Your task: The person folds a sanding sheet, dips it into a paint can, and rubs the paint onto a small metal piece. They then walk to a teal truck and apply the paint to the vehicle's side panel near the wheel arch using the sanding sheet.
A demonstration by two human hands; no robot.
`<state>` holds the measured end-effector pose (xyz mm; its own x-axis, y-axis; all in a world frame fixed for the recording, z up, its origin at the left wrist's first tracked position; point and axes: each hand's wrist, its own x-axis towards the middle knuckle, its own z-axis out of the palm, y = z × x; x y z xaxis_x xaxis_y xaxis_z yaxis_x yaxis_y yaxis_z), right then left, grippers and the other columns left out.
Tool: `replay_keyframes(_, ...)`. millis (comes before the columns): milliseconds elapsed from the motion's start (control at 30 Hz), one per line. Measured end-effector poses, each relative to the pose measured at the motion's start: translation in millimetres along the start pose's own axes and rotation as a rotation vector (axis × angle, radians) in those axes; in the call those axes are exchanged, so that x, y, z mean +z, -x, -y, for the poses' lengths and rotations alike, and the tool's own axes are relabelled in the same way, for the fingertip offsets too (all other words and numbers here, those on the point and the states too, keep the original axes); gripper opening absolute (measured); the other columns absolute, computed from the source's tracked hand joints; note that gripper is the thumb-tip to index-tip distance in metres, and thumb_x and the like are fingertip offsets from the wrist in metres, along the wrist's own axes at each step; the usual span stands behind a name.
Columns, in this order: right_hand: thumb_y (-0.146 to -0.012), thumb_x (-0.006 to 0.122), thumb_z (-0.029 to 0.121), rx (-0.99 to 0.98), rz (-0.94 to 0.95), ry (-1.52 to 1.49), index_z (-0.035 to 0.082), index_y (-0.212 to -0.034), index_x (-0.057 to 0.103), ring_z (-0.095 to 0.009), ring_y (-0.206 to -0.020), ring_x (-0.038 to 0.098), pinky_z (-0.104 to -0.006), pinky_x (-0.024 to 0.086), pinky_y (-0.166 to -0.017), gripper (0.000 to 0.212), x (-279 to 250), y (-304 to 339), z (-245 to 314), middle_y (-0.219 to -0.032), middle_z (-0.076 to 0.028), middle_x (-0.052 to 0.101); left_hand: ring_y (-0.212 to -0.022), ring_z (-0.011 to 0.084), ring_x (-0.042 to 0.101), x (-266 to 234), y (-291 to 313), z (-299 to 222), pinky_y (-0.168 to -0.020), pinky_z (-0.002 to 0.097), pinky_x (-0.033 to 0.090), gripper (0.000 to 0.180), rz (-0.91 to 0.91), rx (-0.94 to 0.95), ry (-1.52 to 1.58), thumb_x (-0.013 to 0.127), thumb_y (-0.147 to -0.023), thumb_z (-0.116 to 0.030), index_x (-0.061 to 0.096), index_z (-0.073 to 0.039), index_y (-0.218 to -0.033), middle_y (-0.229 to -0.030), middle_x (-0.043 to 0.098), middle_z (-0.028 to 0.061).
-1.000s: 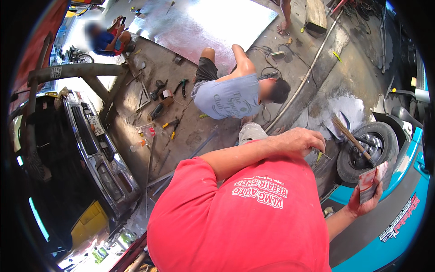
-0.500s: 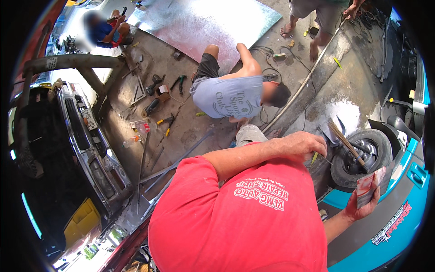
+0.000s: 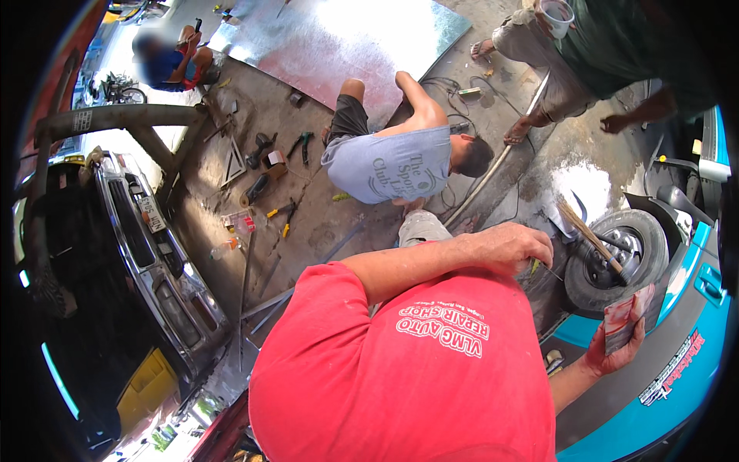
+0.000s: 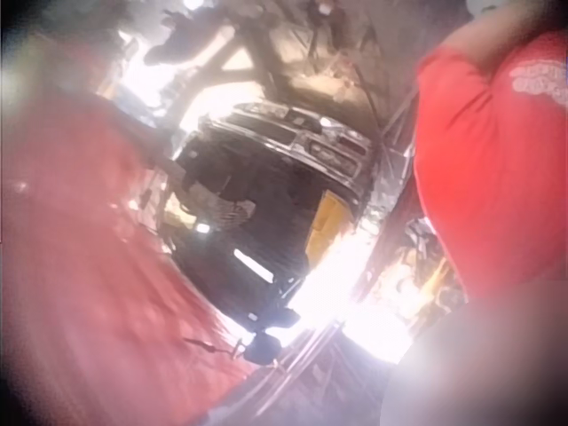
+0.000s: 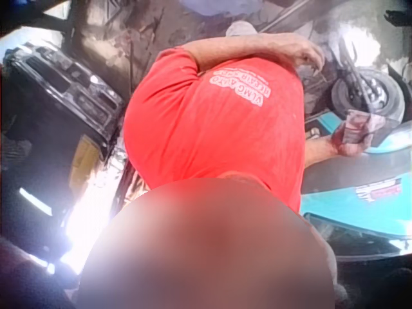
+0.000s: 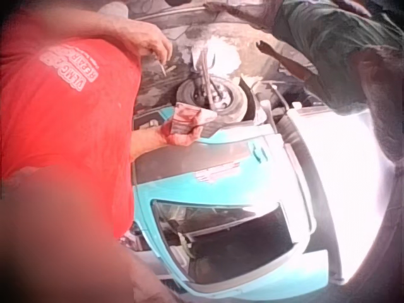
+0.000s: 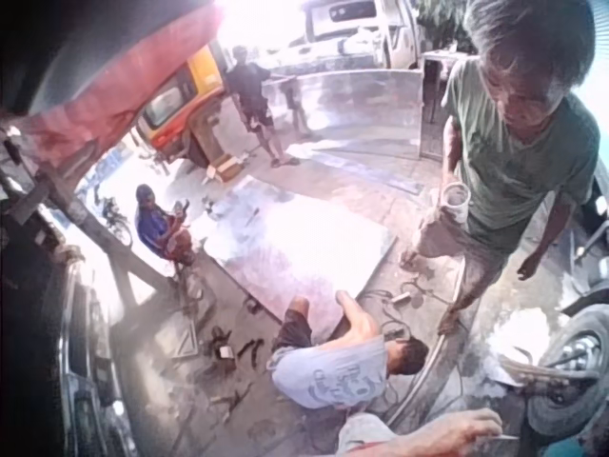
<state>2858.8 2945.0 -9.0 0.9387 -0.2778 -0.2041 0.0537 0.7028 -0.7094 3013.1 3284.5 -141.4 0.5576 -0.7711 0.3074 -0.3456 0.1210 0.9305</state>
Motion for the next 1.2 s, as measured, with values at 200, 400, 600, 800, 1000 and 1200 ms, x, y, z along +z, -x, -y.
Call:
replay_keyframes(200,-0.11,0.06,0.02,-0.036,-0.066,0.017,-0.006,-0.158,0.048,-0.036,-0.128,0.071,-0.0592,0.062,-0.103,0.056,-12.2,2.8,-0.5,-0.146,-0.023,0.068,-0.119,0.0365,0.072,2.8,-6.6,2.1,-0.096,0.045,0.06,0.05,0.023,0.004,0.003,0.06,-0.075,0.011,0.078,-0.008,-0.118,-0.129,0.074,0.011)
replay_keyframes(400,-0.111,0.058,0.022,-0.023,-0.025,0.043,-0.005,-0.156,0.05,-0.038,-0.119,0.075,-0.0604,0.065,-0.093,0.054,-26.1,4.6,2.3,-0.143,-0.021,0.07,-0.119,0.0361,0.072,7.6,-11.8,4.2,-0.097,0.0446,0.06,0.05,0.065,-0.015,0.007,0.06,-0.076,0.011,0.077,-0.008,-0.119,-0.129,0.073,0.0109)
replay_keyframes(600,-0.11,0.058,0.024,-0.039,-0.025,0.012,-0.005,-0.156,0.051,-0.037,-0.119,0.075,-0.0597,0.065,-0.093,0.054,-27.6,7.0,-0.1,-0.143,-0.021,0.071,-0.119,0.0359,0.072,14.0,-15.5,6.9,-0.096,0.0438,0.06,0.048,0.062,-0.007,0.015,0.06,-0.078,0.011,0.077,-0.007,-0.119,-0.13,0.073,0.0109)
replay_keyframes(800,-0.11,0.059,0.023,-0.09,-0.097,-0.022,-0.006,-0.157,0.05,-0.035,-0.128,0.071,-0.0572,0.06,-0.1,0.055,-23.7,9.2,-2.4,-0.145,-0.02,0.069,-0.119,0.0353,0.072,14.3,-18.5,7.6,-0.096,0.0437,0.06,0.046,0.074,-0.019,0.009,0.062,-0.079,0.01,0.078,-0.007,-0.118,-0.13,0.073,0.0109)
replay_keyframes(1000,-0.11,0.059,0.023,-0.032,-0.027,-0.028,-0.006,-0.157,0.049,-0.034,-0.131,0.07,-0.056,0.059,-0.102,0.056,-28.5,9.6,0.5,-0.147,-0.02,0.069,-0.118,0.0354,0.072,7.0,-19.2,6.2,-0.095,0.0441,0.06,0.046,0.076,0.0,0.015,0.062,-0.079,0.01,0.077,-0.007,-0.118,-0.129,0.074,0.0108)
replay_keyframes(1200,-0.11,0.058,0.022,-0.036,0.009,-0.062,-0.007,-0.158,0.048,-0.034,-0.134,0.068,-0.056,0.056,-0.108,0.057,-17.0,11.0,-4.5,-0.15,-0.022,0.067,-0.118,0.0357,0.072,0.9,-18.3,8.1,-0.096,0.0445,0.06,0.045,0.088,-0.007,0.04,0.062,-0.079,0.01,0.077,-0.007,-0.117,-0.129,0.073,0.0103)
